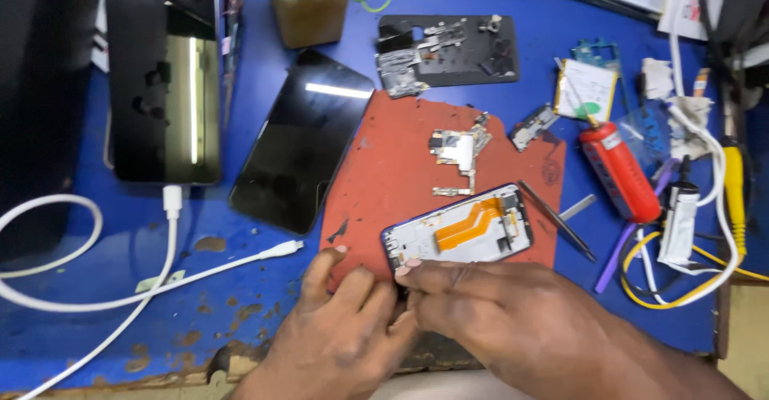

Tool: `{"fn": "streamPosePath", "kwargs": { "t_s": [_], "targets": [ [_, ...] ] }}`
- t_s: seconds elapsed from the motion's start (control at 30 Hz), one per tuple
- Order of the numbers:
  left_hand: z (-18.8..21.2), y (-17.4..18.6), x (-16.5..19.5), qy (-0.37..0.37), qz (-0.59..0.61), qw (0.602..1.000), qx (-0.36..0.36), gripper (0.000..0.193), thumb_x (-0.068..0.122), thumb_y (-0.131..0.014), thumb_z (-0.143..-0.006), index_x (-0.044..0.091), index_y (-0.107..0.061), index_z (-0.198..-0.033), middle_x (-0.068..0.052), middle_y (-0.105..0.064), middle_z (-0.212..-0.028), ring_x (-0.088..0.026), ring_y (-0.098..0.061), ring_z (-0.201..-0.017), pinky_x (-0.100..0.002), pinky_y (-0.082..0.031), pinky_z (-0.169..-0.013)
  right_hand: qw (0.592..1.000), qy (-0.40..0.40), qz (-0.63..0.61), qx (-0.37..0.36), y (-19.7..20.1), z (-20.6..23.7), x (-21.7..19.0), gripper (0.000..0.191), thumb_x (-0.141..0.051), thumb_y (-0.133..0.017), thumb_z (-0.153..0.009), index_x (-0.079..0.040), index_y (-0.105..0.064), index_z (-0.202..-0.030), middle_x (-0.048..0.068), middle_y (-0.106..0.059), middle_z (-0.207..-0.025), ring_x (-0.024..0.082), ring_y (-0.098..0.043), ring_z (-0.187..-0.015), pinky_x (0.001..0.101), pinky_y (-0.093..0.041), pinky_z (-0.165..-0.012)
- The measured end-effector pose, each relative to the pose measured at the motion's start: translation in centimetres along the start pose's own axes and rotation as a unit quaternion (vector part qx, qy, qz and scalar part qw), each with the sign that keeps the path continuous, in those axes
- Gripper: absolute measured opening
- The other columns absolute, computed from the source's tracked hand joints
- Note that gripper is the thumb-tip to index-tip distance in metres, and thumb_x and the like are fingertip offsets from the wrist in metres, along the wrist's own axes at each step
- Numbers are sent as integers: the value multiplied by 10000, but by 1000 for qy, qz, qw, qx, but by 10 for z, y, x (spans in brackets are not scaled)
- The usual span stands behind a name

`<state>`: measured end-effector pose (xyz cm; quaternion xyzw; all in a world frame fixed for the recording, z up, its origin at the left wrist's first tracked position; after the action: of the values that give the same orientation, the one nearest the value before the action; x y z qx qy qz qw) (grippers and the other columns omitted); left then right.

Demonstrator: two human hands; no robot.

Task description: The person uses a small screwdriver and tweezers to remove and reposition components inside a disassembled smartphone. They detach a small circuit board, place it on the work surface, then reinsert it into the phone chassis and press it into place.

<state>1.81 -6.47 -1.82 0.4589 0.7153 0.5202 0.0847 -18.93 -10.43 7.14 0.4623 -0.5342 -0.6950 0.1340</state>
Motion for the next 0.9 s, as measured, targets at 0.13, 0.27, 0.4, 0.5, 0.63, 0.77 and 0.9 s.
{"fn": "streamPosePath", "kwargs": {
  "t_s": [0.13,0.27,0.4,0.5,0.63,0.77,0.9],
  "targets": [
    [-5,-6,6,-16,-21,1000,7,95,229,-627,-879,183,-698,-923,-10,-549,-796,-204,-573,-857,-604,-303,-1091,996,-34,-69,53,9,7,3,234,-103,-680,-925,2,-637,-1129,141,-737,-1119,296,-765,-990,375,-635,-817],
    [-6,-9,10,-9,-23,1000,6,85,215,-631,-872,192,-705,-907,-10,-546,-795,-192,-565,-846,-609,-291,-1098,998,-9,-44,39,10,11,4,253,-98,-649,-908,-22,-643,-1150,164,-731,-1185,318,-755,-1034,384,-629,-845],
    [-7,-8,10,-9,-13,1000,-12,44,212,-639,-861,192,-677,-849,-10,-540,-770,-197,-566,-825,-628,-295,-1087,997,-23,-62,37,10,13,3,240,-99,-643,-910,-35,-628,-1141,137,-752,-1145,301,-770,-1004,376,-636,-826],
    [-7,-4,10,-14,-26,1000,-2,155,224,-630,-857,167,-725,-966,-10,-536,-793,-202,-560,-841,-597,-301,-1089,995,-41,-48,73,7,12,1,247,-123,-676,-916,-34,-632,-1142,120,-751,-1072,290,-774,-962,373,-632,-788],
    [-4,0,11,6,-1,1000,-18,130,208,-631,-866,163,-713,-956,-5,-551,-806,-206,-558,-840,-573,-322,-1069,996,-32,-6,87,0,11,-7,300,-118,-674,-862,-2,-642,-1137,146,-745,-1056,297,-766,-931,382,-628,-770],
    [-7,3,12,5,-3,1000,-22,130,190,-632,-870,165,-711,-971,-5,-550,-794,-203,-557,-828,-574,-341,-1055,992,-43,30,113,-6,13,-17,302,-134,-677,-854,4,-661,-1122,157,-744,-1052,304,-760,-922,382,-629,-759],
    [-7,9,16,3,-6,1000,-26,289,193,-628,-863,128,-711,-1132,-22,-552,-795,-212,-564,-833,-574,-345,-1053,963,-270,13,-7,-9,10,-10,242,-305,-740,-920,-161,-775,-1112,55,-791,-907,224,-785,-830,364,-615,-707]
  ]
}}
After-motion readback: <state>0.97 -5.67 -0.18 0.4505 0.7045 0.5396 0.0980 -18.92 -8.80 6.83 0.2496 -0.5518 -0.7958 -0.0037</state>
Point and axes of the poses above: each hand's wrist, its own z-axis away from the middle knuckle, its own y-axis out of the back of the hand, x = y × z, the point moved 1 cm from there along -z, towards the middle knuckle
